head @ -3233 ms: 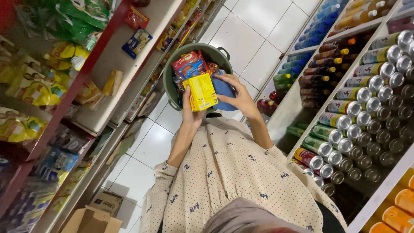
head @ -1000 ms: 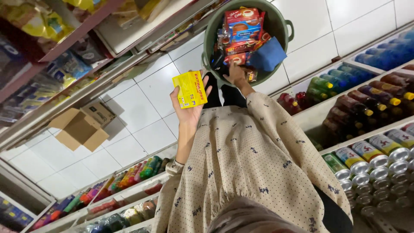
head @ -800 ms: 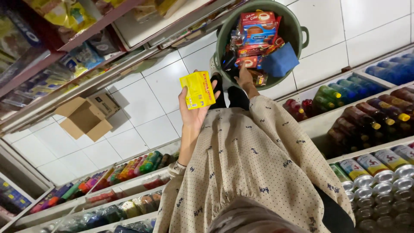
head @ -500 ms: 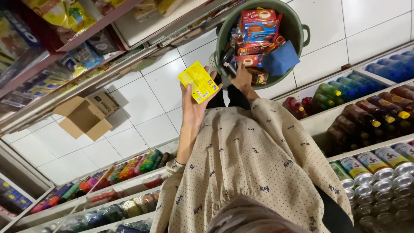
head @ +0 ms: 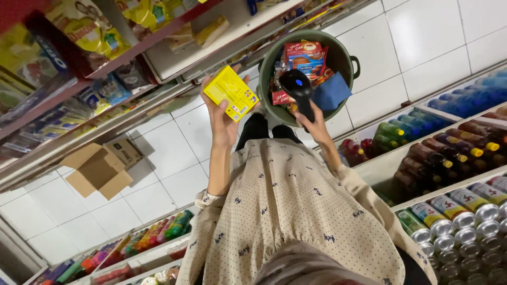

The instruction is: Stocking shelves with various tea and health beverage boxes in a grocery store.

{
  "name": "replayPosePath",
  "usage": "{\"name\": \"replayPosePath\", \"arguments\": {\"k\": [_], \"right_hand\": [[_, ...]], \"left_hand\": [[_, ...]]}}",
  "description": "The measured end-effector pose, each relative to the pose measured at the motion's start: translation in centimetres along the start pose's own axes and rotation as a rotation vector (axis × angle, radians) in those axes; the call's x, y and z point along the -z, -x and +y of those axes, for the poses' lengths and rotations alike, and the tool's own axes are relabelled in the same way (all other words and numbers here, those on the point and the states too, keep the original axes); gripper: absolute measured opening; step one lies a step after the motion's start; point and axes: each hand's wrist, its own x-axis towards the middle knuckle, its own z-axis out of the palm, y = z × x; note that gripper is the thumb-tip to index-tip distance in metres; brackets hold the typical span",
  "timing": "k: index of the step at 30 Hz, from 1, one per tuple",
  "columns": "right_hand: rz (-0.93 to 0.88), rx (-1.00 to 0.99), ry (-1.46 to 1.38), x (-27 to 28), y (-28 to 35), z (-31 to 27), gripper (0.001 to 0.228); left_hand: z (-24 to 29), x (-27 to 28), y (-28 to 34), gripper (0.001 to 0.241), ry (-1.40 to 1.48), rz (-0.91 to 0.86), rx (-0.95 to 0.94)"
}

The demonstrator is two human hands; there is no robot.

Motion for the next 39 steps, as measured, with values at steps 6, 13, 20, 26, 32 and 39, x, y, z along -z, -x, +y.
{"name": "replayPosePath", "arguments": {"k": [6,13,20,26,32,39], "right_hand": [[-0.202,0.269,-0.029,-1.7,6.8,-11.1,0.043],[-0.113,0.355,0.239,-4.7,9.1,-12.6,0.042],[-0.141,0.281,0.206,-5.7,9.2,-14.9,0.028],[-0.117,0.27,0.241,-5.4,9.3,-14.5,0.03],[-0.112,0.282,0.192,-5.2,9.4,-14.6,0.031],[-0.018,0.361,0.32,-3.0,7.0,-13.6,0.037]], "left_hand": [[1.0,-0.1,-1.8,0.077,-0.097,-0.132,-0.074],[1.8,-3.2,-3.0,0.076,-0.095,-0.276,-0.109],[1.1,-3.3,-3.9,0.075,-0.108,-0.322,-0.139],[1.3,-3.9,-3.9,0.075,-0.102,-0.303,-0.126],[0.8,-3.8,-4.0,0.074,-0.105,-0.317,-0.131],[0.8,-3.3,-3.7,0.074,-0.077,-0.182,-0.108]]}}
